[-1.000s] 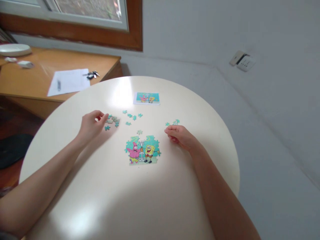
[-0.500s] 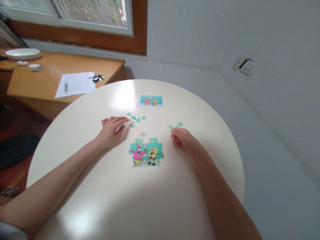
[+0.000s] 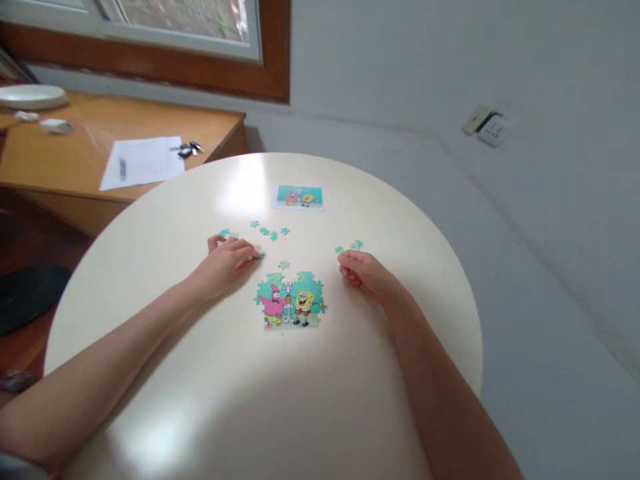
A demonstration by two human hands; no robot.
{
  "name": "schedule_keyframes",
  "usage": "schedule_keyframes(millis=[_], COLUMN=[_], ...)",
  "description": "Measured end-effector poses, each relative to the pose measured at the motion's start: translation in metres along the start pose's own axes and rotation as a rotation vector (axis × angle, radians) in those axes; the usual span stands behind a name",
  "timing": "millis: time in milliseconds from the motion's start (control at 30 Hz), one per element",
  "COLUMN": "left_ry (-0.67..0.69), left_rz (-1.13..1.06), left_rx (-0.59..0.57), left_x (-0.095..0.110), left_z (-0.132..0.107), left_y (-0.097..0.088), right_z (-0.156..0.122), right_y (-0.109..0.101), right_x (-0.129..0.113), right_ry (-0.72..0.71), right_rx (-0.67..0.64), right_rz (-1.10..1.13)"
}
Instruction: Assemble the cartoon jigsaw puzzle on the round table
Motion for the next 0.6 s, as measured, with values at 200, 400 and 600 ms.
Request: schedule_keyframes(millis=[200, 400, 600], left_ry=[-0.049, -0.015, -0.004], left_rz=[-0.034, -0.003, 0.01], left_rx=[-0.007, 0.02, 0.062], left_x=[-0.001, -0.004, -0.007], left_z=[-0.001, -0.004, -0.004], left_y=[0.003, 0.009, 0.01], right_z=[0.0, -0.001, -0.001], right_y=[-0.001, 0.0, 0.001], right_x=[0.001, 0.001, 0.001], right_ry=[-0.001, -0.006, 0.005], right_rx=[-0.013, -0.019, -0.007], right_rz=[-0.004, -0.008, -0.008])
Point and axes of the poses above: each hand's wrist, its own z-axis towards the middle knuckle, its own y-axis out of the palm, x = y × z, the point moved 1 cm from there along z, towards the middle knuckle, and after that the axes turned 14 degrees about y, right-handed, at the moved point
